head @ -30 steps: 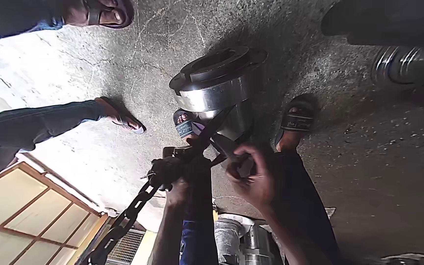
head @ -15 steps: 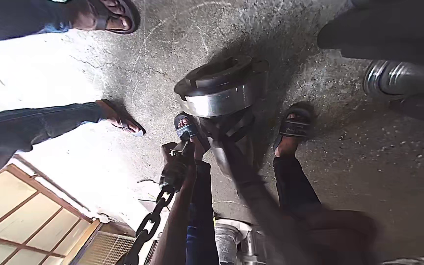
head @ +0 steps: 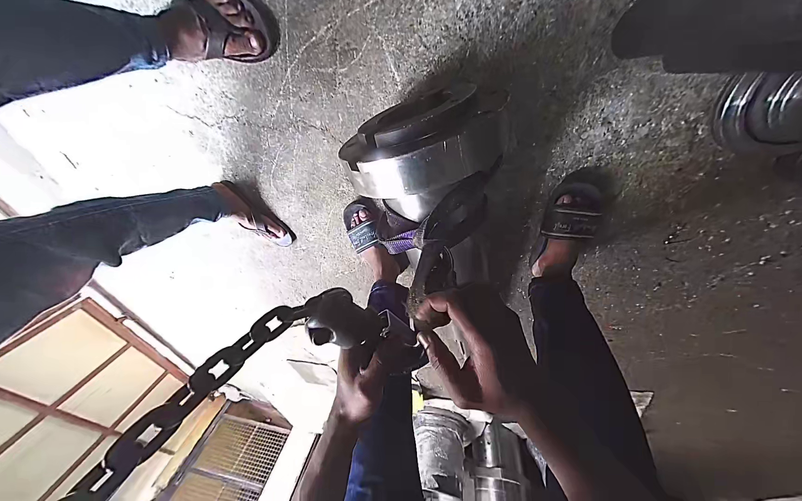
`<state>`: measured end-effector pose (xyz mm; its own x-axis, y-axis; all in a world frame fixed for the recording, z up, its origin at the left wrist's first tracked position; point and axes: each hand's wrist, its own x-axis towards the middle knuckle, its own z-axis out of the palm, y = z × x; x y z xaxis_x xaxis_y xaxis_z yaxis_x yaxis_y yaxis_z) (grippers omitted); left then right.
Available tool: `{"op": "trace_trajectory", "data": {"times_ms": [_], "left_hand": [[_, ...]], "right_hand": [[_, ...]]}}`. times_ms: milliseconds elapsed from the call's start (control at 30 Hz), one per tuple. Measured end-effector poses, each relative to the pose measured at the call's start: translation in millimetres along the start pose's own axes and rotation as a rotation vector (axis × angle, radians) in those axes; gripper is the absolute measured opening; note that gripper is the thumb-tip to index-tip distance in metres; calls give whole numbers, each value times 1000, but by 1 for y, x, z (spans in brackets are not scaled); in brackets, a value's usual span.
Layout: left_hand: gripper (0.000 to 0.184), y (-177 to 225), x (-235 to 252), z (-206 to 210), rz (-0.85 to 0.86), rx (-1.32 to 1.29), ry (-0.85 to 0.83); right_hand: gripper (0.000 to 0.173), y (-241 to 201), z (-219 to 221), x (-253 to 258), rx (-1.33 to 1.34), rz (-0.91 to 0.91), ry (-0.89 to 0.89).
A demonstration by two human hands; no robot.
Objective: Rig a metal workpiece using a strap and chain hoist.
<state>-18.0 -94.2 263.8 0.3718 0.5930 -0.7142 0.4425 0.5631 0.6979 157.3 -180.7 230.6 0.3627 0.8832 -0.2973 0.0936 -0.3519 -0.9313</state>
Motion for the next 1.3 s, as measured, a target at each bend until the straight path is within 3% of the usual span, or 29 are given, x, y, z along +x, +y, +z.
{"op": "trace_trajectory", "data": {"times_ms": [200, 300, 433, 500, 667, 767, 867, 967, 1033, 1100, 1167, 1233, 1300], "left_hand": [[17, 13, 11, 13, 222, 251, 4], [15, 13, 15, 3, 339, 422, -20], [13, 13, 17, -9, 434, 507, -33], [19, 8, 19, -17, 458, 540, -30], [37, 0, 26, -31, 400, 781, -3], [39, 9, 34, -31, 297, 913, -92], [35, 10, 39, -34, 234, 848, -172], [29, 3, 38, -43, 238, 870, -184], [39, -3, 39, -55, 184, 894, -214], [45, -11, 40, -65, 127, 850, -278], [38, -11, 44, -59, 131, 740, -285], [27, 0, 48, -41, 97, 557, -240], [31, -2, 54, -29, 74, 432, -148]], "right_hand": [[30, -22, -28, 18, -87, 99, -242], [45, -31, -26, 26, -165, 150, -288], [29, -22, -14, 32, -143, 158, -247], [31, -25, -10, 36, -210, 152, -333], [29, -19, 5, 67, -275, 306, -722], [27, -12, 20, 76, -271, 375, -826], [26, -2, 31, 76, -186, 376, -940], [20, 29, 47, 63, 46, 250, -866], [18, 46, 54, 53, 191, 210, -826], [17, 57, 57, 43, 323, 245, -842], [18, 66, 61, 32, 468, 318, -841], [24, 73, 64, 16, 569, 370, -691], [39, 76, 67, -3, 577, 372, -395]]}}
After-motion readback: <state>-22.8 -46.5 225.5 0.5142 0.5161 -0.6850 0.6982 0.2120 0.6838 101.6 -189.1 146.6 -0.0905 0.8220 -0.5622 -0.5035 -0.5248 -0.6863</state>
